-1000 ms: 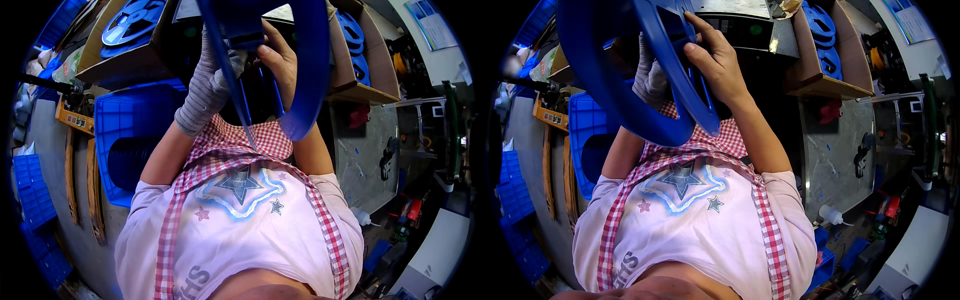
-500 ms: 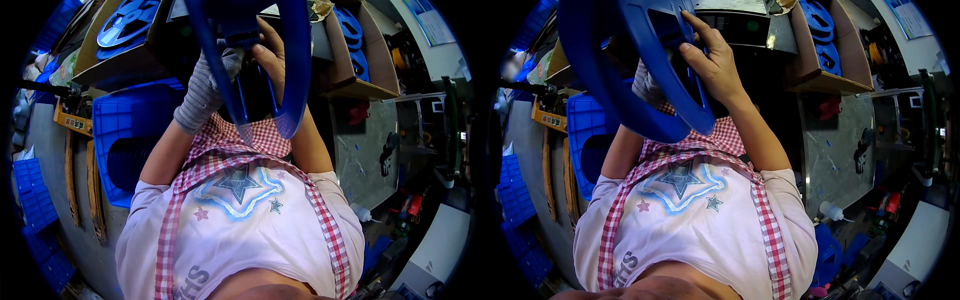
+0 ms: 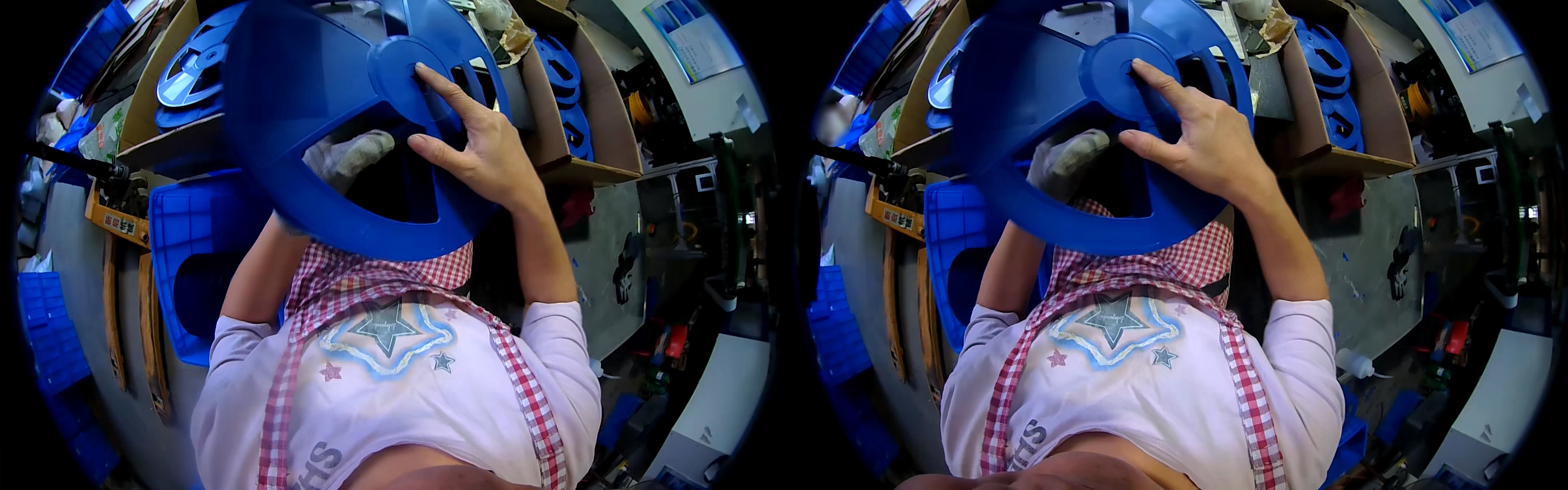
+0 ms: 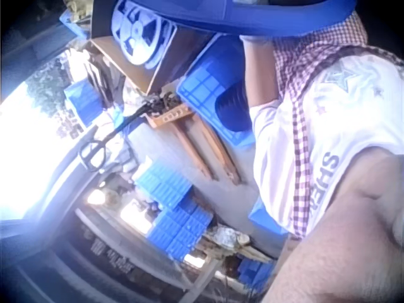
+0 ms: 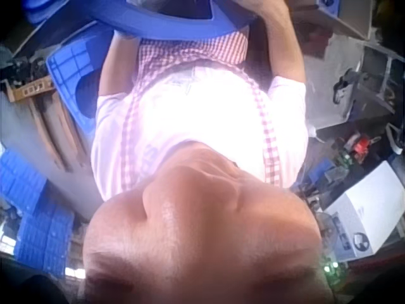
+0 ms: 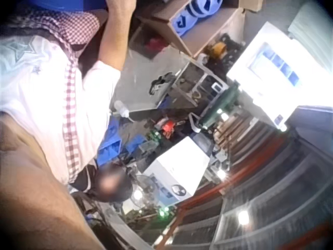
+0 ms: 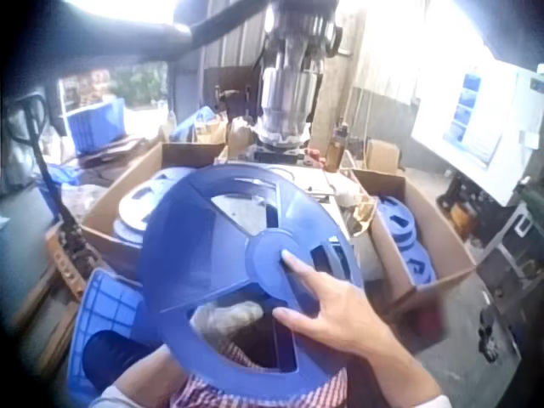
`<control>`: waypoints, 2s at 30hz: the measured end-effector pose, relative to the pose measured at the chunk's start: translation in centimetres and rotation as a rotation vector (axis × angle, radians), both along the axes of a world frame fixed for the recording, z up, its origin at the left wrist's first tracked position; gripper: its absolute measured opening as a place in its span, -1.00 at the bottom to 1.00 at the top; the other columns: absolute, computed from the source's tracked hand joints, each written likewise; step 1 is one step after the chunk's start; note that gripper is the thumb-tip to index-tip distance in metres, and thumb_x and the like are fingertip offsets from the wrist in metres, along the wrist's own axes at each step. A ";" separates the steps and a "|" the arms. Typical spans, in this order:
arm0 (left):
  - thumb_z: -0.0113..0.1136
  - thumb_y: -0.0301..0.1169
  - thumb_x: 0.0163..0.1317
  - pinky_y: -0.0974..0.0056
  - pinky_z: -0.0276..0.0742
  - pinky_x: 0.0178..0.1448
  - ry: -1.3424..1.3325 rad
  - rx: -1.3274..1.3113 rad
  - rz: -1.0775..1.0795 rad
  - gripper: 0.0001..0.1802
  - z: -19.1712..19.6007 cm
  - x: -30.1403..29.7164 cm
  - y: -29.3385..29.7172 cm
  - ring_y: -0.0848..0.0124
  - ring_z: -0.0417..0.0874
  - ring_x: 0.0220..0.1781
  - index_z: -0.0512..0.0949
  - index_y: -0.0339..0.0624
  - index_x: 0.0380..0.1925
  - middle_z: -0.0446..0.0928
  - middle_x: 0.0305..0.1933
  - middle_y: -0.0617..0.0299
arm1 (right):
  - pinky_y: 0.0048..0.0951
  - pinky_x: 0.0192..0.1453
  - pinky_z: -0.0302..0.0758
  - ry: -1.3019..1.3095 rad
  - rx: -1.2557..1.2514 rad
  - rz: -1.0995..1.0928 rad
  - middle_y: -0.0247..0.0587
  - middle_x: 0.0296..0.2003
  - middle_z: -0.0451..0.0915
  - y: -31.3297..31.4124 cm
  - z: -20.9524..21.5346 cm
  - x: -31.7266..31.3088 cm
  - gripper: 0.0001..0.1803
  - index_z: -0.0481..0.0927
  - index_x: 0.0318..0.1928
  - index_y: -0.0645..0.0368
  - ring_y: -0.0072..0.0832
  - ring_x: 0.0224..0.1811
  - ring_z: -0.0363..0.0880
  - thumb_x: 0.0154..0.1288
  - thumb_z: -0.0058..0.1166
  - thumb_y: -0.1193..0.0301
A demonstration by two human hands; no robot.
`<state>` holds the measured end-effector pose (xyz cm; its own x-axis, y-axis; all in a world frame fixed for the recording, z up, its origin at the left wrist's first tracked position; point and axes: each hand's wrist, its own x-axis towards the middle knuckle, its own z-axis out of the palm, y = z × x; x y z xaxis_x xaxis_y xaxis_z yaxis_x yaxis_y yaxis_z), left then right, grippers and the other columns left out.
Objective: The person repeatedly picks up blue plastic reels, aligns them with a matching part, and presses them together by hand. The assembled units are placed into a blue bin. The worker handles the parts one at a time in a repetitive cycle.
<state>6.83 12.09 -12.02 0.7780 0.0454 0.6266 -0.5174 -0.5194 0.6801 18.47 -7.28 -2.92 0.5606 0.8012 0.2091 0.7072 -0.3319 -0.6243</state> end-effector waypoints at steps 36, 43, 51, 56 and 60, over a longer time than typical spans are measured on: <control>0.48 -0.21 -0.04 0.03 0.40 0.29 0.286 0.485 0.758 0.00 -3.2 6.2 13.9 -0.04 0.42 0.22 0.13 -0.13 0.38 0.35 0.22 -0.17 | -0.09 0.46 0.20 -0.604 -0.192 -0.330 0.02 0.34 0.17 -1.2 -9.5 18.4 0.13 0.04 0.45 -0.26 -0.06 0.43 0.10 -0.10 0.46 0.09; 0.30 -0.06 0.15 -0.03 0.29 0.33 0.382 0.539 0.752 -0.10 -2.8 5.9 14.2 -0.07 0.30 0.32 0.09 -0.07 0.41 0.27 0.29 -0.17 | -0.15 0.31 0.38 -0.567 -0.046 -0.224 -0.05 0.27 0.31 -2.7 -11.0 21.7 -0.23 0.34 0.31 -0.24 -0.12 0.32 0.30 0.11 0.21 -0.15; 0.17 -0.44 0.25 0.07 0.32 0.35 0.308 0.410 0.739 -0.36 -1.5 1.3 9.6 0.06 0.33 0.36 0.25 -0.05 0.34 0.30 0.33 -0.02 | -0.13 0.19 0.46 -0.346 -0.459 -0.689 -0.01 0.11 0.50 -13.2 -14.8 41.6 -0.33 0.44 0.22 0.01 -0.08 0.15 0.49 0.09 0.24 0.11; 0.12 -0.62 0.21 0.11 0.29 0.39 0.422 0.412 0.839 -0.39 -1.2 -0.3 7.9 0.11 0.32 0.38 0.32 -0.06 0.29 0.33 0.32 0.04 | -0.02 0.32 0.34 -0.196 -0.692 -0.719 -0.01 0.29 0.32 -13.1 -19.9 47.9 -0.05 0.24 0.33 0.03 -0.03 0.39 0.18 -0.09 0.42 0.16; 0.09 -0.66 0.20 0.13 0.29 0.39 0.427 0.421 0.808 -0.43 -1.4 0.4 7.3 0.14 0.33 0.38 0.38 -0.07 0.24 0.36 0.30 0.06 | 0.02 0.32 0.31 -0.108 -0.922 -0.650 -0.07 0.25 0.39 -13.4 -20.4 47.8 -0.12 0.31 0.26 0.11 -0.03 0.39 0.19 -0.09 0.42 0.17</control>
<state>7.20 19.42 -13.42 0.7749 0.4981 0.3892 0.3409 -0.8478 0.4063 66.26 -20.73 -23.34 0.9415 0.2384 -0.2384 0.2684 -0.9579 0.1022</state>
